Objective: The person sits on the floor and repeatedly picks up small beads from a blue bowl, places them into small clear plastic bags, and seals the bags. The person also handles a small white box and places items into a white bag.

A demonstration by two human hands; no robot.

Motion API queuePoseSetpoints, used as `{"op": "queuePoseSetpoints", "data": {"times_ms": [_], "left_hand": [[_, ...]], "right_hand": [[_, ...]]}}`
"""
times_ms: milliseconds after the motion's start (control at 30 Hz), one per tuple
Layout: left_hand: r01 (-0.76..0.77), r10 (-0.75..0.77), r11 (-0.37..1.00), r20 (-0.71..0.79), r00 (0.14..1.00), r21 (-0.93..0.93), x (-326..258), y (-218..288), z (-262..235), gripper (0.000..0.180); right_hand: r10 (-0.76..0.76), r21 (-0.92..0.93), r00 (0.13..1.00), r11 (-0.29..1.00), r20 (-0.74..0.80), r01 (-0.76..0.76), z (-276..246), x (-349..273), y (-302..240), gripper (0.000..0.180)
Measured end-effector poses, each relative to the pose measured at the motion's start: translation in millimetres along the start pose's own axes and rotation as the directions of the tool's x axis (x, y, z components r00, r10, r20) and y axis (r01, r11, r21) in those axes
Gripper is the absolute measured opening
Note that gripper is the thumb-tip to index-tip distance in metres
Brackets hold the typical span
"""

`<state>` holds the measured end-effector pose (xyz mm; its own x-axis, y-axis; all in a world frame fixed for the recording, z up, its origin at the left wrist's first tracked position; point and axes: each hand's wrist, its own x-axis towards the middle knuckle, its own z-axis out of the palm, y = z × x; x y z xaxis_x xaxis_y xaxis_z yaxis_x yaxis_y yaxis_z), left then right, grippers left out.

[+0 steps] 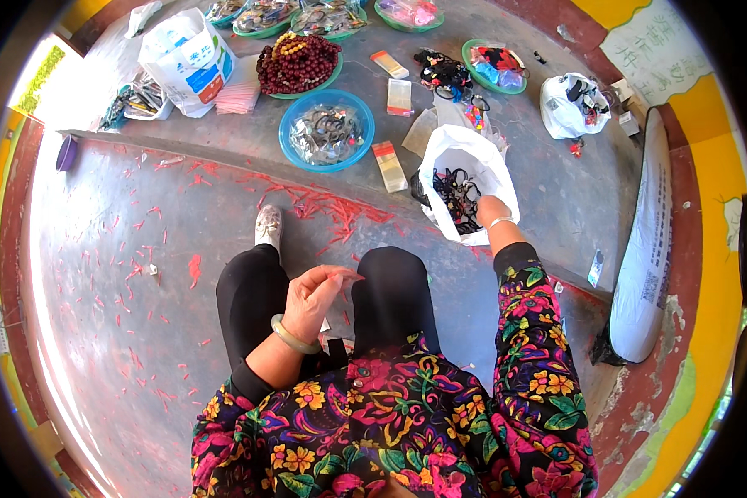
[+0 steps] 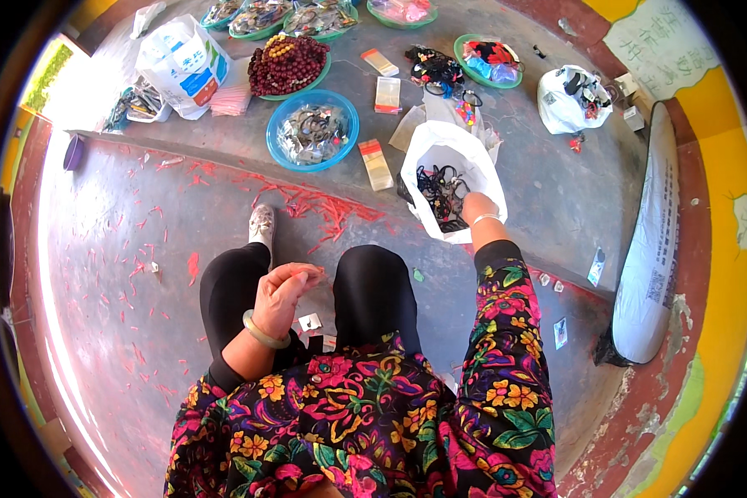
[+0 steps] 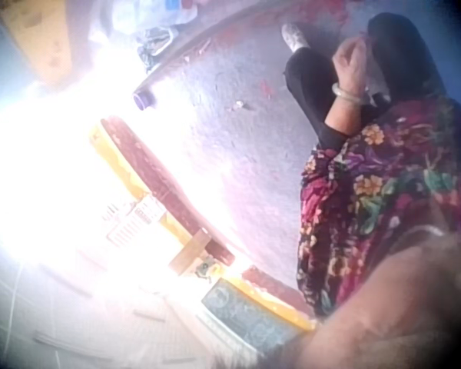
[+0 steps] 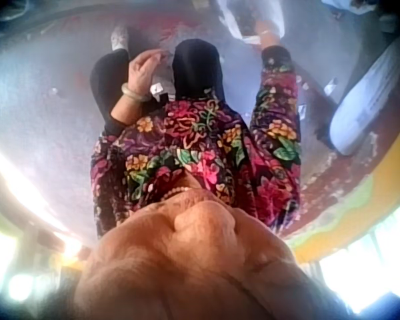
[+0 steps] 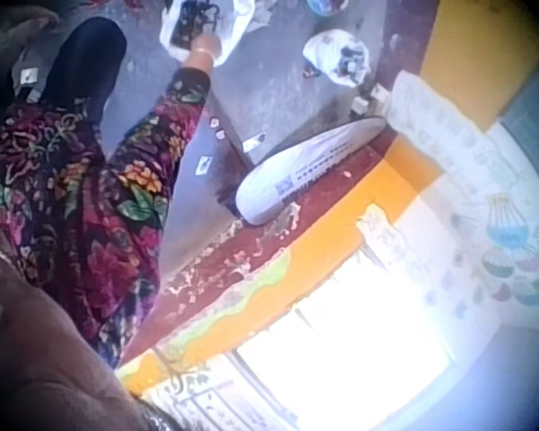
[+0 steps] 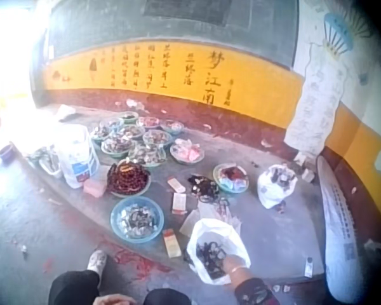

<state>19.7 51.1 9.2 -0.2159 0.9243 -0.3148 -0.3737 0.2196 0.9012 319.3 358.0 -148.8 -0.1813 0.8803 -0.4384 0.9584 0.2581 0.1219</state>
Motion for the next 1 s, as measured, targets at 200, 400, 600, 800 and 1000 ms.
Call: {"op": "queuePoseSetpoints", "data": {"times_ms": [200, 400, 600, 800, 1000], "left_hand": [[0.062, -0.062, 0.997, 0.017, 0.998, -0.051, 0, 1, 0, 0.020], [0.144, -0.142, 0.975, 0.024, 0.990, -0.168, -3, 0, -3, 0.021], [0.216, -0.209, 0.965, 0.058, 0.976, -0.148, -11, 5, -7, 0.024], [0.259, -0.257, 0.948, 0.033, 0.966, -0.187, -12, -13, -20, 0.026], [0.289, -0.291, 0.949, -0.002, 0.957, -0.130, -14, -18, -21, 0.026]], "right_hand": [[0.014, 0.766, 0.994, 0.636, 0.107, -0.092, -35, -3, 10, 0.010], [-0.215, 0.970, 0.977, 0.239, 0.002, 0.051, -86, -62, -22, 0.013], [-0.370, 0.990, 0.920, 0.009, -0.126, 0.140, -114, -141, -75, 0.025], [-0.420, 0.970, 0.874, -0.077, -0.243, 0.233, -128, -220, -125, 0.024], [-0.411, 0.917, 0.828, -0.053, -0.380, 0.395, -131, -268, -162, 0.017]]}}
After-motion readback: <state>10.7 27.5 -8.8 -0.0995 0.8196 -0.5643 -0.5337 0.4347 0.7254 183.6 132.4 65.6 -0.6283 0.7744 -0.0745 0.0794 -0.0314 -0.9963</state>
